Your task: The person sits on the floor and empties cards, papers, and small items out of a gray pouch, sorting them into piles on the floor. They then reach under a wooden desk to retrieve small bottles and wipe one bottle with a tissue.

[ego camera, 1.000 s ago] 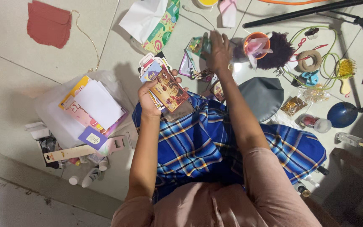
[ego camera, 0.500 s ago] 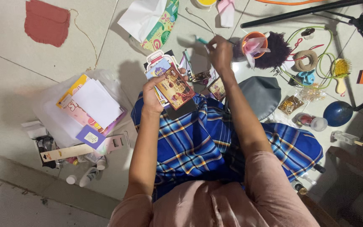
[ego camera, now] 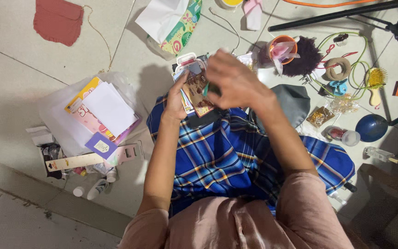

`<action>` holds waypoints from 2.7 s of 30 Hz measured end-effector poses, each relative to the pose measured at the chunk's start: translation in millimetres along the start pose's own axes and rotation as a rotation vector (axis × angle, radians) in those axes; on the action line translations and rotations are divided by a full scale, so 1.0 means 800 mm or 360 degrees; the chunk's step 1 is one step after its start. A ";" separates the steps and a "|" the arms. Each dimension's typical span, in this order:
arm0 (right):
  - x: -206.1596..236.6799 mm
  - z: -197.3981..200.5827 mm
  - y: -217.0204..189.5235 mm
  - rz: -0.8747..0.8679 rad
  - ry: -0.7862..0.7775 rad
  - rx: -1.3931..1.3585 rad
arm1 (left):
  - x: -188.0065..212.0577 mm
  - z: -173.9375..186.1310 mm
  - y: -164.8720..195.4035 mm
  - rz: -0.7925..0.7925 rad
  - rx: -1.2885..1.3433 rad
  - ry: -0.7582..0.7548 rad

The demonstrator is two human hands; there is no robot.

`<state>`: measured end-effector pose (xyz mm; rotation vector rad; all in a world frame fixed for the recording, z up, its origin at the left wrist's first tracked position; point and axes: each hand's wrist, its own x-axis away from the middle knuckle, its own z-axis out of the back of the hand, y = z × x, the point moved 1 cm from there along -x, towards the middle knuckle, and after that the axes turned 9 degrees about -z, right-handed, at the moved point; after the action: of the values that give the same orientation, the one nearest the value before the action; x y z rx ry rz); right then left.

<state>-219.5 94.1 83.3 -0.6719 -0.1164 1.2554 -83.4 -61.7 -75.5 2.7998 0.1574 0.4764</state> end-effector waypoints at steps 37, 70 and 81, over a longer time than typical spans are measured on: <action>0.058 -0.122 -0.001 -0.1281 0.1117 -0.1776 | 0.007 0.003 0.006 -0.0272 0.0038 0.0013; 0.108 -0.266 0.155 -0.1296 0.0432 0.0413 | 0.020 -0.025 0.026 -0.0369 0.0363 -0.0178; 0.152 -0.182 0.204 -0.1749 0.0947 -0.0737 | 0.017 -0.044 0.018 -0.0233 0.0102 -0.0063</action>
<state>-252.4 168.9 -153.1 -1.1349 -0.2418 -0.0616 -81.7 -63.8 -34.9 2.8310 0.3720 0.3874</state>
